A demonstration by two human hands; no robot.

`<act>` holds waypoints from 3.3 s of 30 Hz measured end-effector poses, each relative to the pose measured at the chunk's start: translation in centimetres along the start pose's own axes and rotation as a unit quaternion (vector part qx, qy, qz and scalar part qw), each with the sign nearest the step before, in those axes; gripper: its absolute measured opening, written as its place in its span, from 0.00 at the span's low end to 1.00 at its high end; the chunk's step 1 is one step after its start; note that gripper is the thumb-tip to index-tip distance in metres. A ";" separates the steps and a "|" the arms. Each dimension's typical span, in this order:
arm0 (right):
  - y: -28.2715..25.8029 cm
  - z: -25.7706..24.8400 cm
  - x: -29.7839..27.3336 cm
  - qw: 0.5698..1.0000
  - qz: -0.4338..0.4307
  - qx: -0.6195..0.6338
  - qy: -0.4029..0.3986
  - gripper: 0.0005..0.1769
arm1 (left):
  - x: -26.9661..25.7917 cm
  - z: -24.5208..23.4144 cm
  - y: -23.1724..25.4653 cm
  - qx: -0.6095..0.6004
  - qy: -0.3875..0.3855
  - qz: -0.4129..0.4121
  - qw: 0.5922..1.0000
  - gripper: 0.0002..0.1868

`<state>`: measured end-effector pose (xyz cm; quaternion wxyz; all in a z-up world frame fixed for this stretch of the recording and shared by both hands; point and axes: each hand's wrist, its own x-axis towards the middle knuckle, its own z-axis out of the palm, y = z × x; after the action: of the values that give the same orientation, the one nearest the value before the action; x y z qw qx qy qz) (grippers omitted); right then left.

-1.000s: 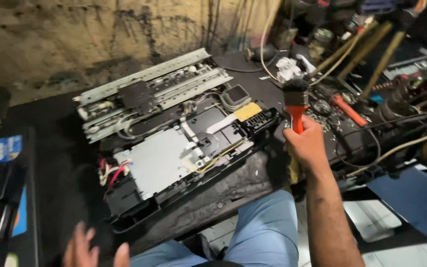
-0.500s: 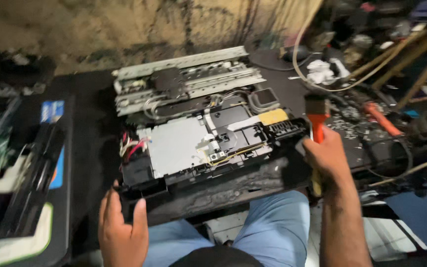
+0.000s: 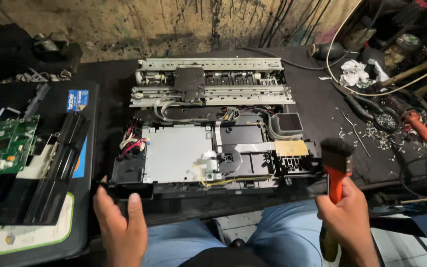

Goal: The person uses a screwdriver to work on the internal components of a disassembled printer. They then pick up a green circuit board and place it into the printer's chassis, aligning it with the internal slots.

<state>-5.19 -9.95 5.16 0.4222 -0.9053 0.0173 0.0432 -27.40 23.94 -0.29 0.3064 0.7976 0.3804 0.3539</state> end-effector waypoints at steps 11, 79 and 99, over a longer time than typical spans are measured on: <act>8.1 -3.0 4.6 0.993 -0.070 -0.075 0.065 0.16 | 0.3 1.3 -0.6 0.011 0.077 0.053 0.996 0.33; -1.3 -7.2 -7.6 0.858 -0.217 -0.455 -0.097 0.12 | -0.8 0.8 -1.0 0.020 0.016 0.034 0.999 0.32; -2.4 1.5 -6.3 0.935 -0.051 -0.350 -0.029 0.12 | -1.1 1.7 -0.6 0.008 0.063 0.098 0.993 0.29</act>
<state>-11.40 -7.27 6.63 0.0802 -0.9938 -0.0573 0.0509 -26.77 22.96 -2.05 0.2390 0.8098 0.3217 0.4286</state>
